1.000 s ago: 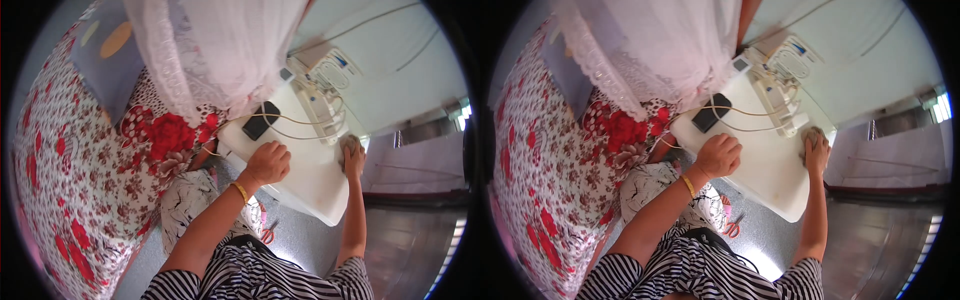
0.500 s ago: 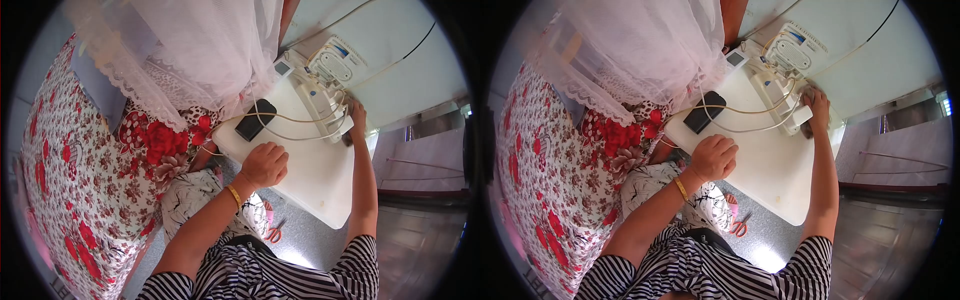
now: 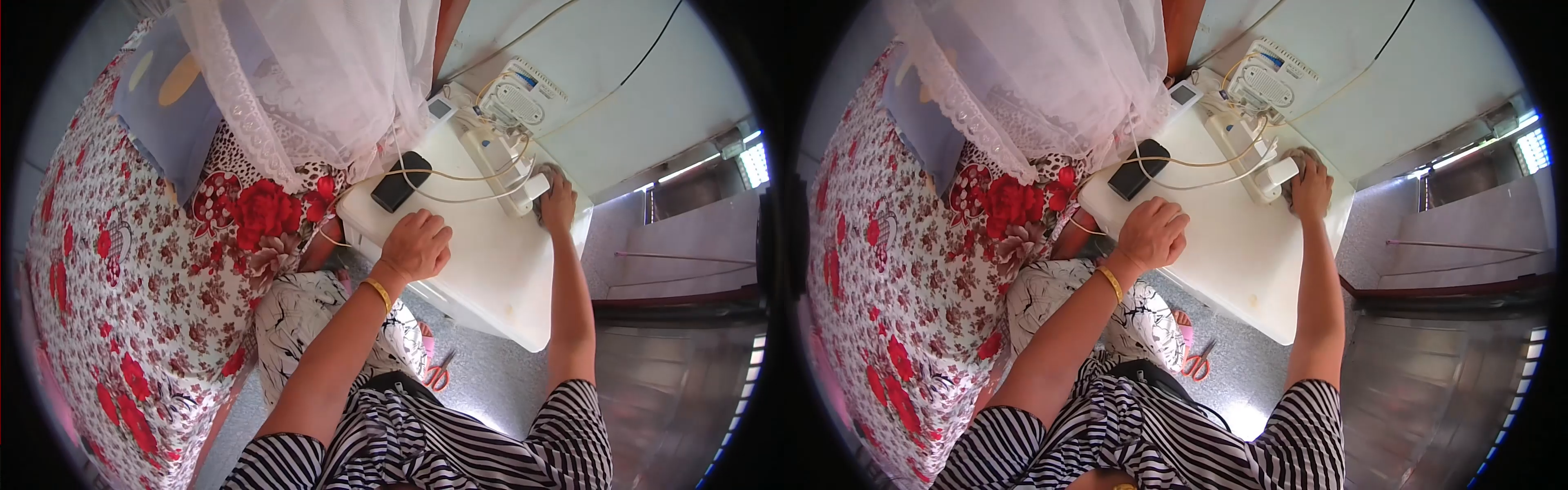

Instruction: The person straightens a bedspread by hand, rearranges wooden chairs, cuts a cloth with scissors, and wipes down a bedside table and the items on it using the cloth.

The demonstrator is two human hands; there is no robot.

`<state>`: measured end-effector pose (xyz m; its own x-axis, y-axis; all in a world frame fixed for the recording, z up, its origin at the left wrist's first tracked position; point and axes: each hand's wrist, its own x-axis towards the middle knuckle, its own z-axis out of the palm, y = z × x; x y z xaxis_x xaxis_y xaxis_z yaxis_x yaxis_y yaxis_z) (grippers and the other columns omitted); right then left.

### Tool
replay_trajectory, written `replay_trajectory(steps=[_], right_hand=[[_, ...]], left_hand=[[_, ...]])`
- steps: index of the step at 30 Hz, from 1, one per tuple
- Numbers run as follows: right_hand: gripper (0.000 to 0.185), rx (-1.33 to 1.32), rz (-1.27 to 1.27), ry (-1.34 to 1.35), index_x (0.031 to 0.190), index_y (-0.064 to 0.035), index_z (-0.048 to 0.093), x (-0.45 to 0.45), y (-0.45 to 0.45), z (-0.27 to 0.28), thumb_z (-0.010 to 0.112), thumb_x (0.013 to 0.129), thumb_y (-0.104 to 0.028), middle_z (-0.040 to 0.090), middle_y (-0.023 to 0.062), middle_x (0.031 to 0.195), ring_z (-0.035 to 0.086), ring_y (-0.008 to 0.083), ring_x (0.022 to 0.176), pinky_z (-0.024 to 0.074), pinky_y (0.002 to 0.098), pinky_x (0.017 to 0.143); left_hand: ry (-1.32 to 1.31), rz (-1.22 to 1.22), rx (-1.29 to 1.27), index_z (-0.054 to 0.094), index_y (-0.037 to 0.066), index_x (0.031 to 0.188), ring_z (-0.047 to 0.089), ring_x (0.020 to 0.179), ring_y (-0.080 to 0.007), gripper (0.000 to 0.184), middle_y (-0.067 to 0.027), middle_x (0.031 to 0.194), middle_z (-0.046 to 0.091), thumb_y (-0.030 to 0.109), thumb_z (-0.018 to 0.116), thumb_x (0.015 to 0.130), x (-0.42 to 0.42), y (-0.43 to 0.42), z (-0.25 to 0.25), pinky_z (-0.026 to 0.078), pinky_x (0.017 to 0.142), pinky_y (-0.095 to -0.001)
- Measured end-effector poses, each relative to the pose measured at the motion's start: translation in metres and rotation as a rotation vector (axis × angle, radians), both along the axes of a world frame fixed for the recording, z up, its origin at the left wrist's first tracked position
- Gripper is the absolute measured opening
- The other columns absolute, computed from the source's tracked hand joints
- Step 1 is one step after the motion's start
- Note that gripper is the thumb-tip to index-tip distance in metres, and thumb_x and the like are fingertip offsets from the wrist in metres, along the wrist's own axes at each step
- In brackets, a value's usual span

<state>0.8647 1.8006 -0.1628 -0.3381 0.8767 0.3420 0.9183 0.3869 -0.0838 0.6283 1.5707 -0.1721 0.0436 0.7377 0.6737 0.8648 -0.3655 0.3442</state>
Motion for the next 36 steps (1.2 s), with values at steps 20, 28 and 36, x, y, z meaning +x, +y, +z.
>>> replay_trajectory(steps=[20,28,36], right_hand=[[0.045,-0.006,0.603,0.123,0.115,-0.0053,0.048,-0.115,-0.113,0.015,0.062,0.073,-0.009,0.050,0.0205,0.114,0.047,0.0397,0.102,0.0402,0.0455,0.086],[0.042,0.008,0.596,0.147,0.115,-0.0088,0.050,-0.154,-0.070,0.002,0.061,0.075,-0.011,0.050,0.0195,0.116,0.050,0.0387,0.103,0.0419,0.0431,0.089],[0.042,-0.089,0.568,0.130,0.111,-0.0065,0.052,-0.099,-0.123,0.019,0.064,0.071,-0.010,0.050,0.0171,0.115,0.048,0.0365,0.106,0.0412,0.0430,0.088]], left_hand=[[-0.027,0.068,0.142,0.051,0.008,0.091,0.050,0.087,-0.0246,0.024,-0.0079,0.092,0.051,0.015,0.055,0.069,-0.001,-0.003,-0.006,0.039,0.080,-0.0396],[-0.017,0.071,0.124,0.049,0.010,0.091,0.050,0.088,-0.0242,0.022,-0.0068,0.091,0.051,0.015,0.054,0.069,0.000,-0.002,-0.009,0.038,0.082,-0.0413],[0.006,0.063,0.073,0.052,0.010,0.088,0.050,0.076,-0.0215,0.021,-0.0038,0.077,0.052,0.014,0.054,0.068,0.001,-0.001,-0.010,0.038,0.077,-0.0388]])
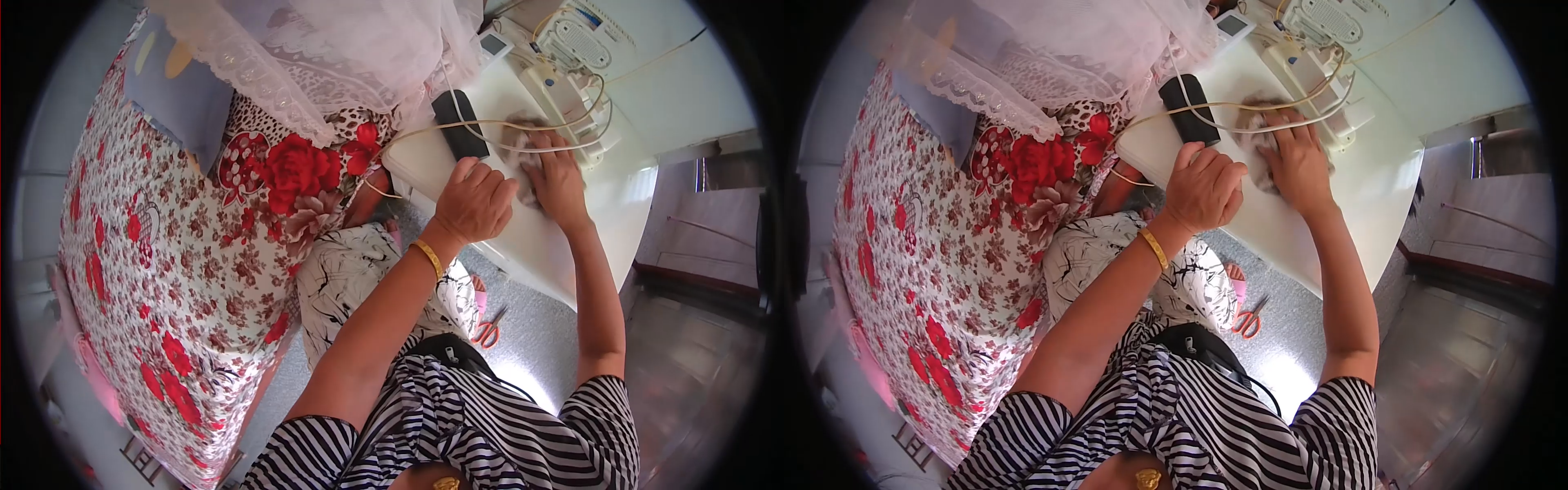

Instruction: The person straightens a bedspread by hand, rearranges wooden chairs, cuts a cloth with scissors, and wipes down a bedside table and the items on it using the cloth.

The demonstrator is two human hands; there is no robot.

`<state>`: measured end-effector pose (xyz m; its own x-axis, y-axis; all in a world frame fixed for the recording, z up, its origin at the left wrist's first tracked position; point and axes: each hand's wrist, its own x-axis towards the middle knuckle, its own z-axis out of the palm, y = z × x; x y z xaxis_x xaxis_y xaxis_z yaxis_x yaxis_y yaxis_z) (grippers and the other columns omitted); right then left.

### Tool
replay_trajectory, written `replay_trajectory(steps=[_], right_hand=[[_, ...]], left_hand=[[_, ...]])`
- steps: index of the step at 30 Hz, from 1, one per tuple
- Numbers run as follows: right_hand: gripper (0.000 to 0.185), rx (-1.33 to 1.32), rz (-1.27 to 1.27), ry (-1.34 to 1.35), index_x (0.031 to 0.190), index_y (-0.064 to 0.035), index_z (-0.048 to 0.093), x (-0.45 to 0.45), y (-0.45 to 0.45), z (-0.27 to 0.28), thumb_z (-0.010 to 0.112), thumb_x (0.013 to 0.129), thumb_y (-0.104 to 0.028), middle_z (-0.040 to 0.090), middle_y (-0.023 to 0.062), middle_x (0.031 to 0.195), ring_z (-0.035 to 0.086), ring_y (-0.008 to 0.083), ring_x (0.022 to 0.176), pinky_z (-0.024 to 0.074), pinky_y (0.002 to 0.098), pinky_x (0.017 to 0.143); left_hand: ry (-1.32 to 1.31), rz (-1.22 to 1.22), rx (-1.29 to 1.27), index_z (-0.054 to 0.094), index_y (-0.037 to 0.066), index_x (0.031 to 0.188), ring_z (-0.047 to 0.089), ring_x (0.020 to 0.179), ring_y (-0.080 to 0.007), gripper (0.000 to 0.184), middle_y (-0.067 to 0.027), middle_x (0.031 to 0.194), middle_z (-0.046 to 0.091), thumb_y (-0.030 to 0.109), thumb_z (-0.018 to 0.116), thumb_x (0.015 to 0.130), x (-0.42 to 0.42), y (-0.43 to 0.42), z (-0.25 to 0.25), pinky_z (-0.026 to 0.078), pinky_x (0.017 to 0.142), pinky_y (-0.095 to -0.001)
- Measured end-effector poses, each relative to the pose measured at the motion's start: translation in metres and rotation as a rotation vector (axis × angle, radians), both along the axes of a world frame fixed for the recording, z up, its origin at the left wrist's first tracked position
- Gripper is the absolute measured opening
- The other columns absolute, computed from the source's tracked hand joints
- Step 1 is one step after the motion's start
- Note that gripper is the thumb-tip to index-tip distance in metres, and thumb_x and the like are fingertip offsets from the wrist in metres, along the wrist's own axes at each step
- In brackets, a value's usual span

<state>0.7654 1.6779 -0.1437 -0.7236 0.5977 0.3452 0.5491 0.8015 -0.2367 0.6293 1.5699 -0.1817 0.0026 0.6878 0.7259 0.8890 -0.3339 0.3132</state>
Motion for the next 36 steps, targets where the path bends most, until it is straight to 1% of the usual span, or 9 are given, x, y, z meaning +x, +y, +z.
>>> replay_trajectory(steps=[2,10,16,20,23,26,30,34,36], right_hand=[[0.043,-0.101,-0.049,-0.026,0.110,-0.0061,0.051,0.024,-0.026,0.010,0.065,0.070,-0.009,0.049,0.0170,0.117,0.046,0.0364,0.107,0.0407,0.0430,0.088],[0.051,-0.186,-0.247,-0.094,0.112,-0.0058,0.052,0.091,-0.110,0.022,0.069,0.064,-0.011,0.045,0.0178,0.121,0.042,0.0389,0.111,0.0382,0.0471,0.091],[0.039,-0.108,-0.146,0.025,0.108,-0.0072,0.054,0.050,-0.059,0.010,0.067,0.072,-0.016,0.049,0.0161,0.119,0.044,0.0362,0.111,0.0403,0.0414,0.091],[0.036,0.006,-0.051,0.118,0.105,-0.0072,0.054,0.000,-0.008,-0.008,0.065,0.074,-0.021,0.052,0.0142,0.110,0.048,0.0352,0.104,0.0422,0.0416,0.088],[0.036,0.071,-0.118,0.090,0.105,-0.0093,0.055,-0.022,0.005,-0.021,0.065,0.074,-0.025,0.054,0.0122,0.105,0.050,0.0344,0.101,0.0434,0.0408,0.085],[0.036,0.004,-0.120,0.139,0.104,-0.0118,0.055,-0.007,-0.015,-0.011,0.066,0.073,-0.028,0.054,0.0110,0.102,0.050,0.0337,0.101,0.0441,0.0399,0.083],[0.036,0.008,-0.211,0.108,0.104,-0.0146,0.056,0.054,-0.067,0.003,0.067,0.072,-0.028,0.054,0.0096,0.110,0.050,0.0321,0.102,0.0442,0.0404,0.083],[0.038,-0.034,-0.472,-0.006,0.107,-0.0158,0.056,0.113,-0.072,-0.001,0.068,0.072,-0.027,0.053,0.0097,0.114,0.049,0.0311,0.104,0.0419,0.0406,0.085],[0.037,0.047,-0.537,-0.016,0.111,-0.0166,0.055,0.125,-0.049,-0.010,0.063,0.078,-0.029,0.053,0.0098,0.113,0.049,0.0320,0.103,0.0415,0.0420,0.084]], left_hand=[[0.010,-0.020,-0.002,0.054,0.010,0.083,0.049,0.068,-0.0213,0.018,-0.0033,0.069,0.050,0.013,0.054,0.066,-0.001,0.001,-0.001,0.038,0.075,-0.0373],[0.039,-0.052,-0.001,0.057,0.010,0.078,0.048,0.065,-0.0208,0.014,-0.0028,0.066,0.049,0.010,0.054,0.064,-0.001,0.001,0.001,0.037,0.074,-0.0356],[0.075,0.002,-0.004,0.057,0.010,0.079,0.048,0.065,-0.0205,0.014,-0.0027,0.067,0.049,0.009,0.052,0.066,0.001,0.002,0.001,0.035,0.077,-0.0365],[0.100,0.007,0.002,0.057,0.010,0.079,0.048,0.066,-0.0214,0.014,-0.0034,0.068,0.049,0.009,0.050,0.067,0.000,0.002,0.001,0.034,0.077,-0.0371],[0.116,0.006,0.003,0.058,0.009,0.077,0.048,0.066,-0.0221,0.014,-0.0038,0.069,0.050,0.008,0.050,0.066,0.001,0.002,0.002,0.034,0.076,-0.0368],[0.129,-0.004,0.024,0.058,0.009,0.074,0.049,0.066,-0.0226,0.013,-0.0038,0.069,0.051,0.007,0.050,0.065,0.001,0.004,0.004,0.034,0.075,-0.0363],[0.159,0.006,0.004,0.058,0.010,0.073,0.049,0.066,-0.0227,0.011,-0.0033,0.070,0.052,0.007,0.050,0.065,0.002,0.003,0.004,0.034,0.077,-0.0358],[0.154,-0.006,-0.010,0.060,0.010,0.075,0.049,0.066,-0.0225,0.014,-0.0027,0.070,0.052,0.006,0.049,0.065,0.001,0.004,0.001,0.034,0.079,-0.0351],[0.142,-0.001,0.019,0.060,0.010,0.075,0.048,0.066,-0.0222,0.014,-0.0028,0.070,0.052,0.007,0.049,0.066,0.003,0.004,0.002,0.034,0.079,-0.0353]])
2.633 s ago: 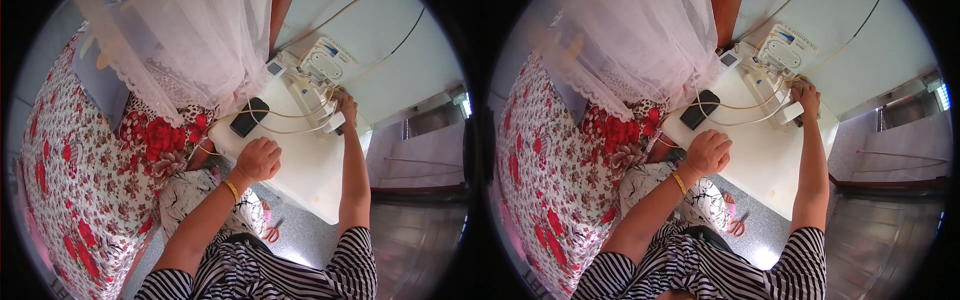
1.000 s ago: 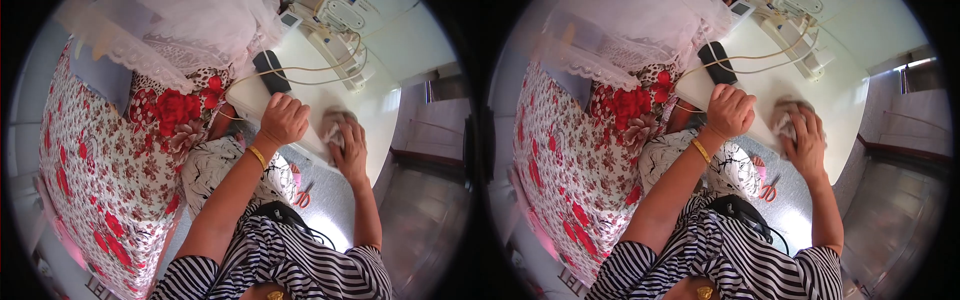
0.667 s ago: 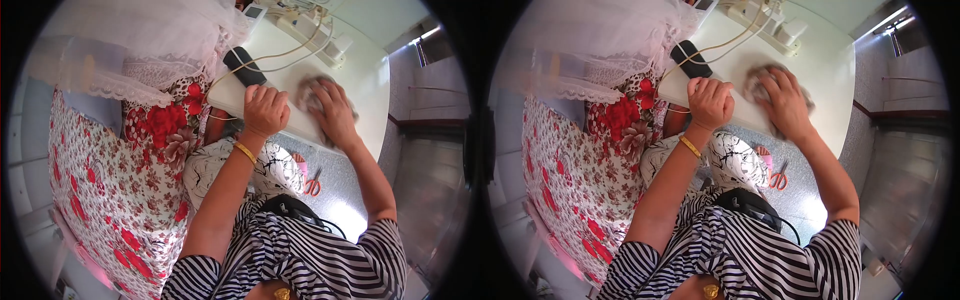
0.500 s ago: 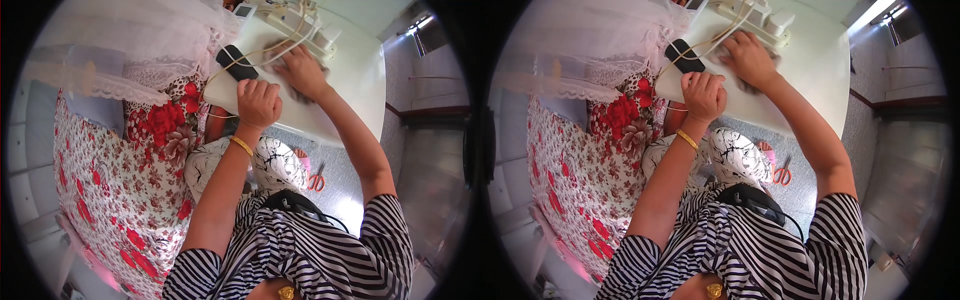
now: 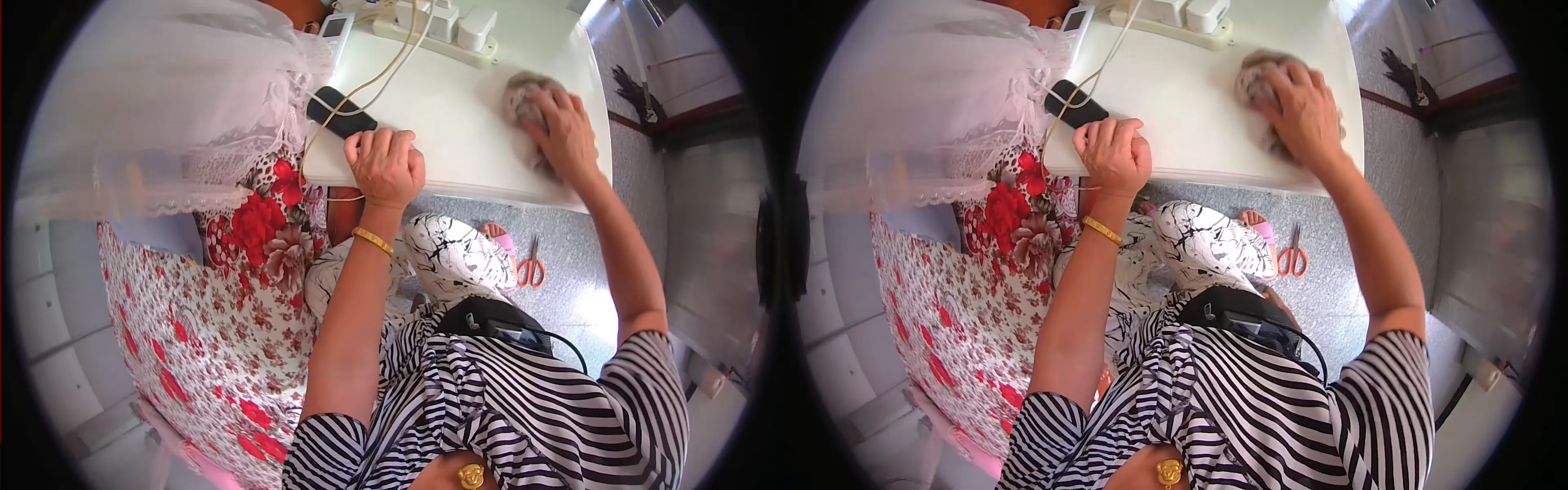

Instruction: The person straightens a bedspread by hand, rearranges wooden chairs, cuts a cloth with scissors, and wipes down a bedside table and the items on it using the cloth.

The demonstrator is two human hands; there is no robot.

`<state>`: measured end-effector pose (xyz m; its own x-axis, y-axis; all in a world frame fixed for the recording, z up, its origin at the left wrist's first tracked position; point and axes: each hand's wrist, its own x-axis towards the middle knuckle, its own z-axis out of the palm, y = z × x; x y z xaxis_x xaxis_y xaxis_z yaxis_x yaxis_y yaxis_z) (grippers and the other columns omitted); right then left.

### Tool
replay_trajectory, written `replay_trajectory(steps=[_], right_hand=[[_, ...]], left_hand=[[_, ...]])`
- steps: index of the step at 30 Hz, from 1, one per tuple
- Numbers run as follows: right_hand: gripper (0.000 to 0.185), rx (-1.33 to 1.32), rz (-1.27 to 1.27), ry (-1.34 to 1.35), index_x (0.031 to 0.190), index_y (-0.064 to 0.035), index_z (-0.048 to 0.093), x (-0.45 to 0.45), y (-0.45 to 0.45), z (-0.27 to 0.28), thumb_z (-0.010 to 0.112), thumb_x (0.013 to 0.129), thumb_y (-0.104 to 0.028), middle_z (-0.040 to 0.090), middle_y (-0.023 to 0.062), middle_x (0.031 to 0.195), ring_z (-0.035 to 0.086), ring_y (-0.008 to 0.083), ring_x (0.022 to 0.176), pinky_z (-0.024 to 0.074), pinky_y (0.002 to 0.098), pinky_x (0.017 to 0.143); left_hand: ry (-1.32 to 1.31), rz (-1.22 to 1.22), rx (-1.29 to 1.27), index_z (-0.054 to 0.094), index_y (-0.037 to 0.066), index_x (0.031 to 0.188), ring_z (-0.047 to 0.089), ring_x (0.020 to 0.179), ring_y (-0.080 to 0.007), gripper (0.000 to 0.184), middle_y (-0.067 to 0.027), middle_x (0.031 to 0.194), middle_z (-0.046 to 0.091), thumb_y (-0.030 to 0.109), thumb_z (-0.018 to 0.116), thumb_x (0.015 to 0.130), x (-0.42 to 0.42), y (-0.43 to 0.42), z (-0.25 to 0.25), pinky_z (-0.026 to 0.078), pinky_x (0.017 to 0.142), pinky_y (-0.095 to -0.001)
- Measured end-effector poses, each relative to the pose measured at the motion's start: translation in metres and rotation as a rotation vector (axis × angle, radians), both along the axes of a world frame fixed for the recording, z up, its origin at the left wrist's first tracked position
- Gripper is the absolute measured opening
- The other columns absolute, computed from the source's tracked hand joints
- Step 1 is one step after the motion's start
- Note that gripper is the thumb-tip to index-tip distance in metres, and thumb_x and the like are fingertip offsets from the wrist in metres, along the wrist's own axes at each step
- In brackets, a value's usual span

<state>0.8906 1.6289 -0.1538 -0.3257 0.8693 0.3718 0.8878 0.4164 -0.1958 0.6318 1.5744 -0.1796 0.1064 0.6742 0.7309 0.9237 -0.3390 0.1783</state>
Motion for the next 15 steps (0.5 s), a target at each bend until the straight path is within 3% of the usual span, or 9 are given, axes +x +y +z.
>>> replay_trajectory(steps=[6,8,11,14,15], right_hand=[[0.038,0.005,-0.212,-0.099,0.117,-0.0170,0.052,0.001,0.124,-0.014,0.055,0.083,-0.033,0.051,0.0125,0.119,0.047,0.0387,0.106,0.0418,0.0431,0.088],[0.042,-0.258,-0.291,0.151,0.115,-0.0132,0.054,-0.019,0.143,0.020,0.057,0.080,-0.036,0.048,0.0172,0.120,0.034,0.0298,0.122,0.0329,0.0379,0.098],[0.041,-0.324,-0.171,0.167,0.113,-0.0115,0.054,-0.015,0.203,0.006,0.055,0.081,-0.037,0.048,0.0170,0.120,0.043,0.0332,0.114,0.0383,0.0411,0.093],[0.039,-0.096,0.027,-0.030,0.111,-0.0114,0.055,-0.009,0.229,-0.018,0.055,0.081,-0.036,0.049,0.0157,0.119,0.044,0.0342,0.112,0.0396,0.0419,0.091],[0.038,-0.102,-0.177,0.152,0.111,-0.0122,0.055,-0.018,0.210,-0.014,0.055,0.081,-0.035,0.049,0.0143,0.118,0.042,0.0339,0.114,0.0388,0.0420,0.092]], left_hand=[[0.044,-0.005,-0.039,0.059,0.011,0.076,0.047,0.066,-0.0210,0.015,-0.0023,0.068,0.049,0.007,0.049,0.067,-0.001,-0.001,0.002,0.032,0.078,-0.0354],[0.041,-0.015,-0.042,0.059,0.011,0.076,0.047,0.066,-0.0210,0.015,-0.0021,0.067,0.049,0.007,0.048,0.067,-0.001,0.000,0.004,0.032,0.078,-0.0355],[0.041,-0.024,-0.033,0.058,0.011,0.075,0.046,0.065,-0.0208,0.013,-0.0021,0.067,0.047,0.008,0.050,0.066,-0.002,0.000,0.001,0.032,0.076,-0.0359],[0.045,-0.025,-0.009,0.057,0.011,0.073,0.045,0.065,-0.0208,0.011,-0.0024,0.068,0.045,0.008,0.051,0.064,-0.003,0.002,0.000,0.033,0.074,-0.0360],[0.046,-0.024,-0.006,0.057,0.011,0.073,0.045,0.065,-0.0208,0.011,-0.0025,0.068,0.045,0.008,0.052,0.064,-0.002,0.001,0.000,0.033,0.074,-0.0359]])
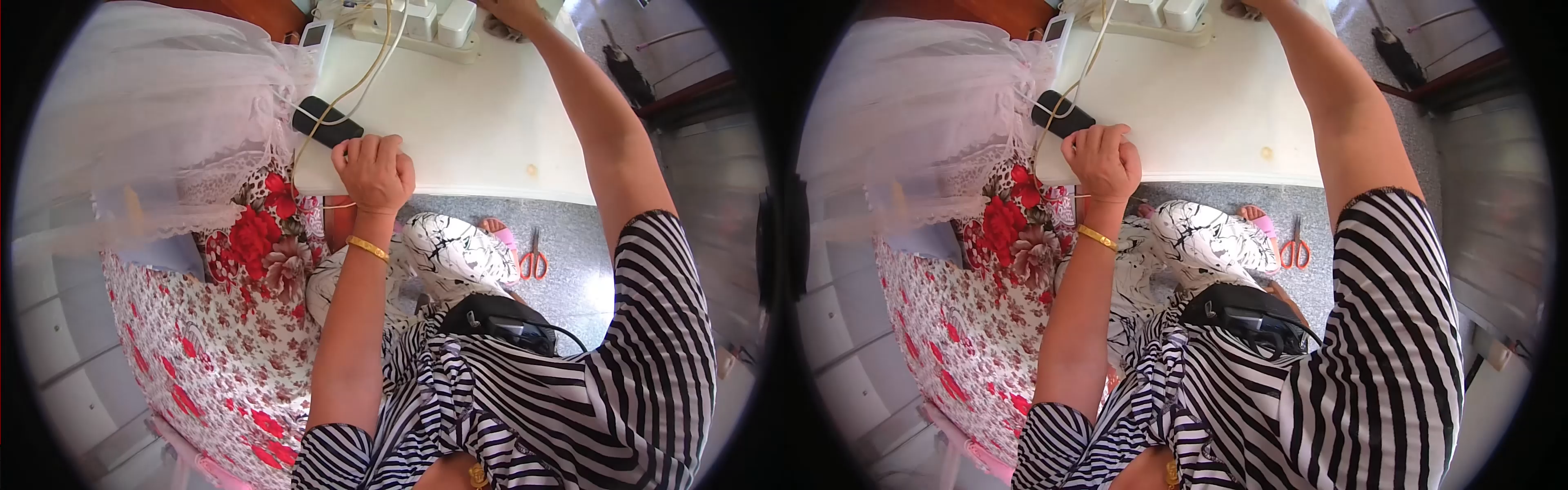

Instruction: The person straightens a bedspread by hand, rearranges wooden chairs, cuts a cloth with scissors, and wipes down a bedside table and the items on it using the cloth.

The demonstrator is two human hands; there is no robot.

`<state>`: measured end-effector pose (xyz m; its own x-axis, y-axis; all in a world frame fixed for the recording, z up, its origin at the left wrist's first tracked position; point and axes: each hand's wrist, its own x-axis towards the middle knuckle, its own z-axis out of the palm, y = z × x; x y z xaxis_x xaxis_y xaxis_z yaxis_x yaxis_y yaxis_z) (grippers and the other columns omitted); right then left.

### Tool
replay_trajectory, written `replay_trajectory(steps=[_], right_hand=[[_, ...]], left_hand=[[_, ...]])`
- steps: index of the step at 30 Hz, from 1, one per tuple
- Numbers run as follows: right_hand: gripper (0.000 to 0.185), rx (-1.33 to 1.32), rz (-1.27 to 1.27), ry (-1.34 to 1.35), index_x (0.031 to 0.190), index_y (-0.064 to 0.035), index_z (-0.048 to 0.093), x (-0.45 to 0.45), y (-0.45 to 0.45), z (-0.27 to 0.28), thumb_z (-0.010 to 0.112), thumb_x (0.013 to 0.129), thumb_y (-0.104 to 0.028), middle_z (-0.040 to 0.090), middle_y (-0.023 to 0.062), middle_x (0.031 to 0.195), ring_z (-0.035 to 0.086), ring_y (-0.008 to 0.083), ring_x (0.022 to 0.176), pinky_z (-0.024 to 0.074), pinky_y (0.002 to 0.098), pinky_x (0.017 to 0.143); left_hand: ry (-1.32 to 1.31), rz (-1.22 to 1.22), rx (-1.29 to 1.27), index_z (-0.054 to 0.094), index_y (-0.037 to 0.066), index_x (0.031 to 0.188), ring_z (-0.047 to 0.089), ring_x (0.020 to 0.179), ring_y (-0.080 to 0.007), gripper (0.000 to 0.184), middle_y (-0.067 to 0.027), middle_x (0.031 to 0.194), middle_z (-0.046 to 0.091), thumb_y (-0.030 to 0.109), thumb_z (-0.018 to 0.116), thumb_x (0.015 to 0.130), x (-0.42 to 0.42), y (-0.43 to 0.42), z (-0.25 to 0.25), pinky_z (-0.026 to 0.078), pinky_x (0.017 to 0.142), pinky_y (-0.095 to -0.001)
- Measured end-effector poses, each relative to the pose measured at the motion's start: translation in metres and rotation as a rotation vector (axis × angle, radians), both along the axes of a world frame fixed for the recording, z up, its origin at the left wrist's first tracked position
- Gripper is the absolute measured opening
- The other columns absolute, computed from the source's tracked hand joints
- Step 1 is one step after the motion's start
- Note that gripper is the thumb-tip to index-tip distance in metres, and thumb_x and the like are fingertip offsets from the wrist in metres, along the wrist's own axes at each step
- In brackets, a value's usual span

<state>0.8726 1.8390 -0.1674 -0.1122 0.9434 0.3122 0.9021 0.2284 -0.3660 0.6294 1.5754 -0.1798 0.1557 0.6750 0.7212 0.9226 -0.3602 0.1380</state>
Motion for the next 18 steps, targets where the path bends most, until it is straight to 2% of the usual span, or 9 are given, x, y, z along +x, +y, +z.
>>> replay_trajectory(steps=[3,4,5,7,8,12,14,16,18], right_hand=[[0.039,-0.079,-0.019,-0.004,0.113,-0.0124,0.055,-0.002,-0.049,0.019,0.056,0.080,-0.035,0.047,0.0146,0.122,0.041,0.0332,0.117,0.0379,0.0419,0.094],[0.042,0.117,-0.004,-0.251,0.120,-0.0177,0.049,0.013,-0.040,-0.013,0.055,0.083,-0.036,0.049,0.0130,0.121,0.048,0.0393,0.106,0.0424,0.0438,0.088],[0.043,0.158,0.020,-0.246,0.122,-0.0188,0.047,0.019,-0.055,-0.018,0.055,0.082,-0.034,0.048,0.0137,0.122,0.048,0.0393,0.106,0.0425,0.0447,0.088],[0.034,0.172,0.010,-0.170,0.113,-0.0195,0.053,0.012,-0.107,-0.011,0.056,0.082,-0.033,0.051,0.0115,0.117,0.048,0.0380,0.103,0.0416,0.0472,0.082],[0.041,0.075,0.015,-0.225,0.120,-0.0177,0.049,0.007,-0.134,0.004,0.058,0.081,-0.028,0.049,0.0147,0.119,0.049,0.0403,0.102,0.0435,0.0465,0.084],[0.034,-0.006,0.219,-0.225,0.115,-0.0175,0.053,-0.001,-0.202,0.015,0.056,0.081,-0.018,0.049,0.0113,0.119,0.047,0.0370,0.105,0.0416,0.0459,0.086],[0.032,0.038,0.297,-0.204,0.114,-0.0186,0.055,0.003,-0.208,0.017,0.054,0.082,-0.017,0.050,0.0091,0.116,0.047,0.0352,0.106,0.0408,0.0457,0.086],[0.035,-0.082,0.339,-0.209,0.115,-0.0193,0.055,0.007,-0.205,0.026,0.054,0.081,-0.017,0.049,0.0078,0.120,0.045,0.0343,0.108,0.0398,0.0445,0.088],[0.035,-0.084,0.270,-0.206,0.116,-0.0190,0.055,0.012,-0.176,0.018,0.055,0.081,-0.017,0.048,0.0072,0.121,0.045,0.0342,0.109,0.0398,0.0445,0.088]], left_hand=[[-0.023,-0.005,0.031,0.056,0.011,0.072,0.045,0.065,-0.0210,0.009,-0.0028,0.068,0.045,0.008,0.052,0.065,0.000,0.001,0.000,0.033,0.074,-0.0354],[-0.038,0.001,0.043,0.056,0.011,0.072,0.045,0.065,-0.0210,0.009,-0.0028,0.068,0.045,0.008,0.052,0.065,0.000,0.001,0.000,0.033,0.074,-0.0354],[-0.044,0.001,0.052,0.056,0.011,0.072,0.045,0.065,-0.0211,0.009,-0.0030,0.068,0.046,0.008,0.052,0.065,0.000,0.001,-0.001,0.033,0.074,-0.0354],[-0.059,0.001,0.070,0.056,0.011,0.072,0.045,0.065,-0.0212,0.009,-0.0031,0.068,0.046,0.008,0.053,0.065,0.001,0.001,-0.002,0.034,0.074,-0.0354],[-0.071,-0.002,0.072,0.056,0.011,0.072,0.046,0.066,-0.0213,0.008,-0.0032,0.068,0.046,0.008,0.053,0.065,0.001,0.002,-0.002,0.034,0.075,-0.0355],[-0.079,0.005,0.027,0.058,0.010,0.074,0.049,0.067,-0.0217,0.009,-0.0032,0.070,0.051,0.008,0.052,0.067,0.001,-0.001,0.001,0.034,0.077,-0.0355],[-0.074,0.011,0.018,0.058,0.010,0.074,0.049,0.068,-0.0217,0.009,-0.0031,0.071,0.051,0.008,0.052,0.067,0.000,-0.001,0.001,0.034,0.078,-0.0357],[-0.060,0.023,-0.004,0.058,0.011,0.073,0.049,0.068,-0.0216,0.009,-0.0030,0.072,0.052,0.008,0.052,0.067,0.001,-0.002,0.002,0.034,0.078,-0.0359],[-0.065,0.031,0.000,0.058,0.011,0.074,0.049,0.069,-0.0216,0.010,-0.0026,0.072,0.052,0.008,0.052,0.067,0.001,-0.003,0.002,0.033,0.080,-0.0369]])
